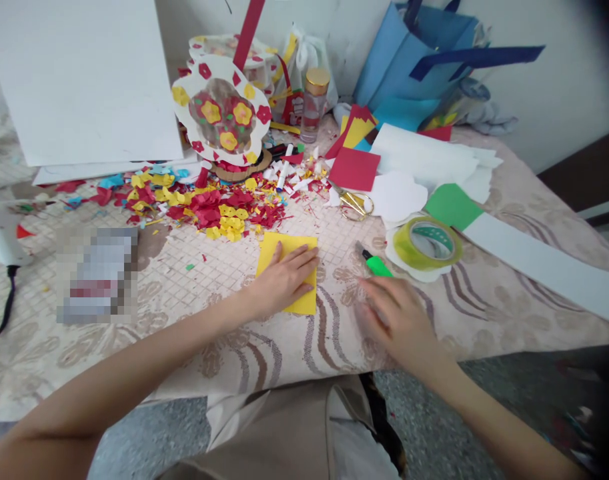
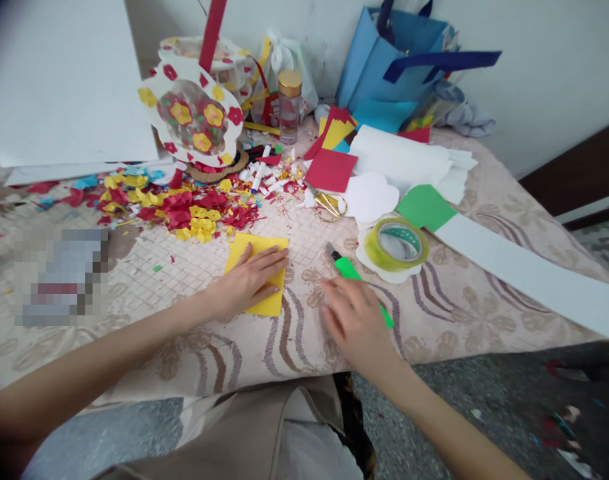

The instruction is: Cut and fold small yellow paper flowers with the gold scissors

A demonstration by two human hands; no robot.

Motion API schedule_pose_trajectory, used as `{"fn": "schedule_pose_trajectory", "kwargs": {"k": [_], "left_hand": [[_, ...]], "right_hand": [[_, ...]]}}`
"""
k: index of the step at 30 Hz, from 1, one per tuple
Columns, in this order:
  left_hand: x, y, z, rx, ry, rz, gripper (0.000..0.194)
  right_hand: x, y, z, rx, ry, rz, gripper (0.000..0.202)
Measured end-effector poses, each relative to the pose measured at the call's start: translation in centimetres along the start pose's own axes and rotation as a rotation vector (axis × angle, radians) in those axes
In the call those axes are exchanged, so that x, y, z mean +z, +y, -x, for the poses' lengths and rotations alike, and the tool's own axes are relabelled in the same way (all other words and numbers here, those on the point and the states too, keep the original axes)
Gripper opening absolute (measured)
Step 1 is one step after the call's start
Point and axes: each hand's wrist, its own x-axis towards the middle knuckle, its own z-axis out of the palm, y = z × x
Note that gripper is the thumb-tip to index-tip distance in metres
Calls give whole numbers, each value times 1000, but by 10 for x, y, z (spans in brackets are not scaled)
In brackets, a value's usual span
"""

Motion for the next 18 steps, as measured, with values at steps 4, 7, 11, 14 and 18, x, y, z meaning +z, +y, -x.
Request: {"fn": "schedule_pose_trajectory", "kwargs": {"k": [4,7,11,14,18], "left_hand": [[-1,0,0,-6,10,-9,49],[1,3,0,-15,44,-9,49],[6,11,-2,-117,143,-21,52],[8,14,-7,-190,205,-51,52],[4,3,-25,-243,287,-93,45]], "right_hand": [[16,-36,-11,-184,-222,-141,40],[24,-44,-14,-176,-269,-88,40],[24,-42,-10,-229,-265,-69,41],[23,-41,-5,-259,-254,-77,42],[23,-40,-1,-283,-227,-108,41]]}}
